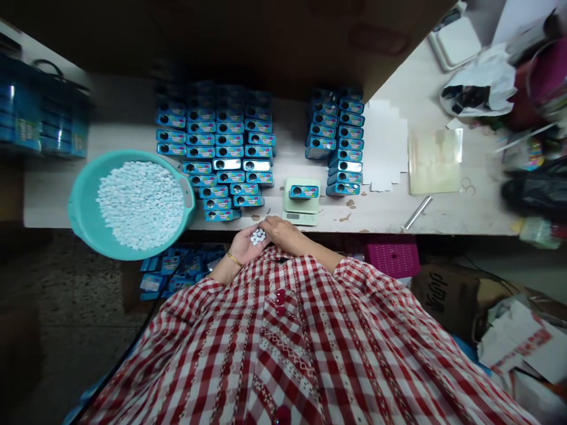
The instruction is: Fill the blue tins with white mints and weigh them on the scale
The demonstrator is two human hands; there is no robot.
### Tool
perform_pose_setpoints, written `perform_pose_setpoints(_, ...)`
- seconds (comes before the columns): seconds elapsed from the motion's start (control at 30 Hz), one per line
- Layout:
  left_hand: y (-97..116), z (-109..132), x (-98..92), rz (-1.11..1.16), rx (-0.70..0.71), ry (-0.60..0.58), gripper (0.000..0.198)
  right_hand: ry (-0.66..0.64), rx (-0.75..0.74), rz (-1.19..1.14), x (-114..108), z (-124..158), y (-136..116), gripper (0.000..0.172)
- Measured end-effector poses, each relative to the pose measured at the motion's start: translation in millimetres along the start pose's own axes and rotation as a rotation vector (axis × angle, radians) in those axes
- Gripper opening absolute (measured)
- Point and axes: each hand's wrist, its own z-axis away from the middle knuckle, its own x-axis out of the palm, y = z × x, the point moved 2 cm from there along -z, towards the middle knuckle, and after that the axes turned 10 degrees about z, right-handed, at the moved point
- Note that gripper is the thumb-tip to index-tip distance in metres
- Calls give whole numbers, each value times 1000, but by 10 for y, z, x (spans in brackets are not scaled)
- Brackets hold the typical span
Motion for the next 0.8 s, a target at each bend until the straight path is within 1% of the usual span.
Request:
perform_pose_setpoints(0.1, -4, -38, 180, -12, -9, -61, 30, 97, 126, -86, -138, 61, 293, 18)
perform_pose_setpoints(0.2, -2, -81, 338, -37, -30, -115, 34, 184, 276, -42, -337, 124, 637, 23)
perform_pose_setpoints(0.23, -2, -93, 370, -42, -34, -126, 35, 188, 322, -7, -394, 138, 733, 25)
perform_pose_setpoints(0.3, -4, -112, 396, -43, -32, -135, 37, 152, 389, 61, -478, 148, 874, 26)
perform_pose_setpoints(0.37, -8, -118, 382, -39, -27, -135, 38, 108, 417, 98, -524, 146, 947, 27)
perform_pose_setpoints(0.43, -11, -110, 350, -34, -22, -125, 38, 116, 411, 91, -548, 146, 977, 27)
perform_pose_setpoints(0.57, -7, -69, 306, -19, -17, -90, 39, 242, 374, 8, -555, 158, 1019, 25)
perform_pose_setpoints(0.7, 11, -44, 314, -10, -2, -63, 39, 295, 340, -70, -536, 142, 1039, 22)
perform_pose_setpoints(0.8, 51, -35, 304, -9, 12, -48, 40, 394, 392, -62, -576, 196, 1074, 24)
